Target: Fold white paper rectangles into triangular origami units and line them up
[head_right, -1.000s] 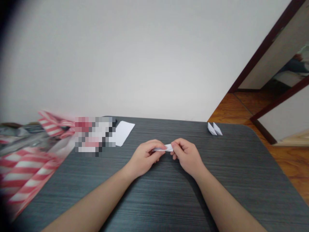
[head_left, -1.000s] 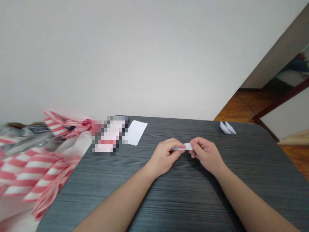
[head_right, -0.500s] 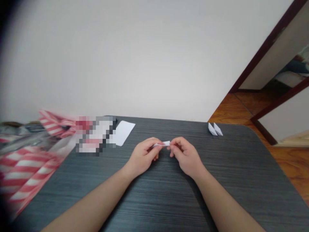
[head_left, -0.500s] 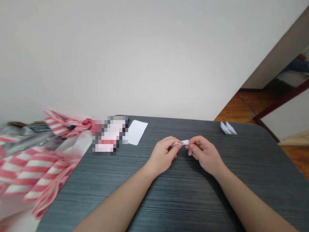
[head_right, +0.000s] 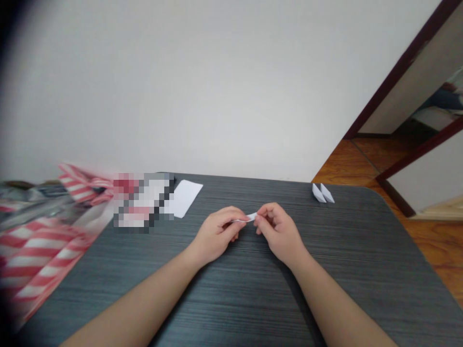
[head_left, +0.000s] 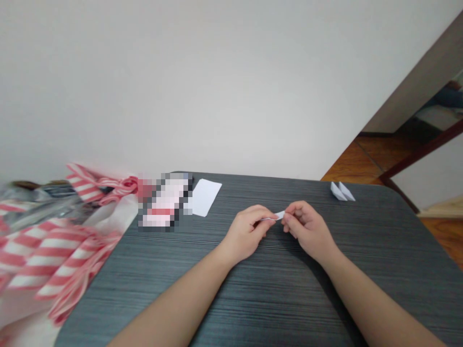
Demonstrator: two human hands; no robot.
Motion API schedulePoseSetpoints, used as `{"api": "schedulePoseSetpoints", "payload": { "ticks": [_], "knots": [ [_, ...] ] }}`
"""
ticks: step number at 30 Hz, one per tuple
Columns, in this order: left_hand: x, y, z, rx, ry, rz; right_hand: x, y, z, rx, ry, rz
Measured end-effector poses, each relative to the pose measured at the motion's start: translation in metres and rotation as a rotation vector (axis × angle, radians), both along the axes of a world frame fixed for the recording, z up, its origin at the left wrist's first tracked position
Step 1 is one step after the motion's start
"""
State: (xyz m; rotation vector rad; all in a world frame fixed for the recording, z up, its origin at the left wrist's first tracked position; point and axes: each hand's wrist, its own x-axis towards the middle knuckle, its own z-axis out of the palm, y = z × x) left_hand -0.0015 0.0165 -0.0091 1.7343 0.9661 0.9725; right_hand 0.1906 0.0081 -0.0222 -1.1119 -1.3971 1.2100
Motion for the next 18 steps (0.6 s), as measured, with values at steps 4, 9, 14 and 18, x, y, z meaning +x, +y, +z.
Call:
{"api": "schedulePoseSetpoints", "payload": {
  "ticks": [4,9,14,18],
  "knots": [
    [0.0002,0.0010,-0.0017,0.056,0.015,-0.010,-0.0020,-0.0001,0.0055,-0.040,0.036,0.007],
    [0.0007,0.0008,-0.0018,0.127,0.015,-0.014,-0.0030,0.0014,0.0052,-0.175,0.142,0.076],
    [0.0012,0.0007,-0.0015,0.204,0.012,-0.016,-0.0027,0.0024,0.0018,-0.201,0.212,0.101],
    [0.0015,0.0003,-0.0011,0.216,0.031,-0.025,-0.0030,0.0027,0.0030,-0.238,0.230,0.115]
  ]
}}
